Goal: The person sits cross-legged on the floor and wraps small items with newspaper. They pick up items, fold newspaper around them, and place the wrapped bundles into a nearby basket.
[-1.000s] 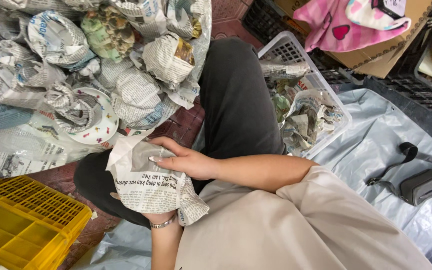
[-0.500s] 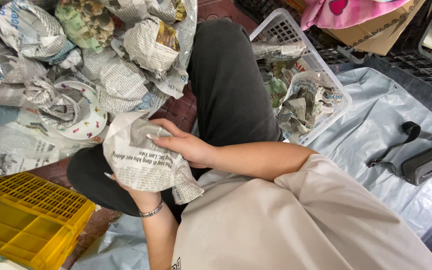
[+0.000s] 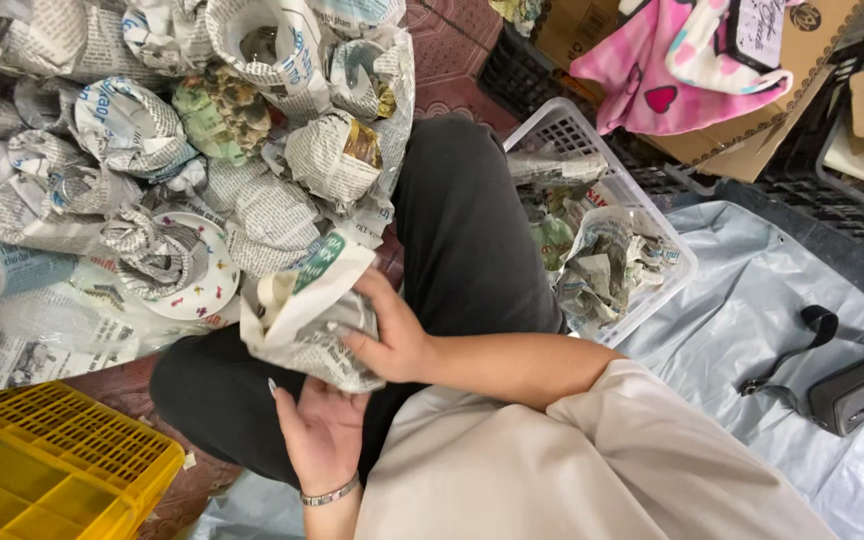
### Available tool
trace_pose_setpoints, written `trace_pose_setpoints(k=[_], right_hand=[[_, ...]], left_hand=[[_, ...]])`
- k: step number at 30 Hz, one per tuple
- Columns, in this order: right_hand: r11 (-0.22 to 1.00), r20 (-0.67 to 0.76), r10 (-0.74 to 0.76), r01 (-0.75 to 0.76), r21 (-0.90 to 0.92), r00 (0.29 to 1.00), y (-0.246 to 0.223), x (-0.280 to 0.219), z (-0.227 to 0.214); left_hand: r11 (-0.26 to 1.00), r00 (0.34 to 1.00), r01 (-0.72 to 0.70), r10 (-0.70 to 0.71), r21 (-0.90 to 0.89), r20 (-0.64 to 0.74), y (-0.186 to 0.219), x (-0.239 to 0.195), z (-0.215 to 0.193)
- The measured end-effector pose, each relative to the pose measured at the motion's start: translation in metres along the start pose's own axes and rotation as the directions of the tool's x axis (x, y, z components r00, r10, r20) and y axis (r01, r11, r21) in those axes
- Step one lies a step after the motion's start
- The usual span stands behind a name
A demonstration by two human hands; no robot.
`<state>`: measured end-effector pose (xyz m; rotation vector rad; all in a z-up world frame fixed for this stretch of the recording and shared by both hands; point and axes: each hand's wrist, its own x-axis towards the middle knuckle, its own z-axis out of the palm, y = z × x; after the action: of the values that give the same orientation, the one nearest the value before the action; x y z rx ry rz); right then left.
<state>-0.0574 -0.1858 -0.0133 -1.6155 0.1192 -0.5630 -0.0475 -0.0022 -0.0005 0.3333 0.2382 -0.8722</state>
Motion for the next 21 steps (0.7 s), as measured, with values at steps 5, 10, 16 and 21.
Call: trace_pose_setpoints(k=[5,10,16,21], right_hand=[[0.999,-0.024,-0.028,0.029,0.028,0.999,-0.005,-0.016,0.016],[0.971,-0.041,0.17,-0.161,0.176,0.985,0.0,-0.027,0.032],[0.879,0.028,0.309,-0.297,0.374,0.951,0.006,-0.039,0.045],[0.786,0.078,0.381,-0.367,0.497,0.921,0.017,-0.033,0.045]], left_hand=[[0.918,0.932,-0.042,0.179,0.394,-0.316,-0.007,0.026,0.043],[0.935,0.865,-0.245,0.33,0.256,-0.377,-0.007,0.037,0.064],[0.834,0.794,-0.399,0.522,0.38,-0.311,-0.012,0.051,0.045],[0.802,0.785,-0.437,0.561,0.408,-0.264,-0.008,0.061,0.025]])
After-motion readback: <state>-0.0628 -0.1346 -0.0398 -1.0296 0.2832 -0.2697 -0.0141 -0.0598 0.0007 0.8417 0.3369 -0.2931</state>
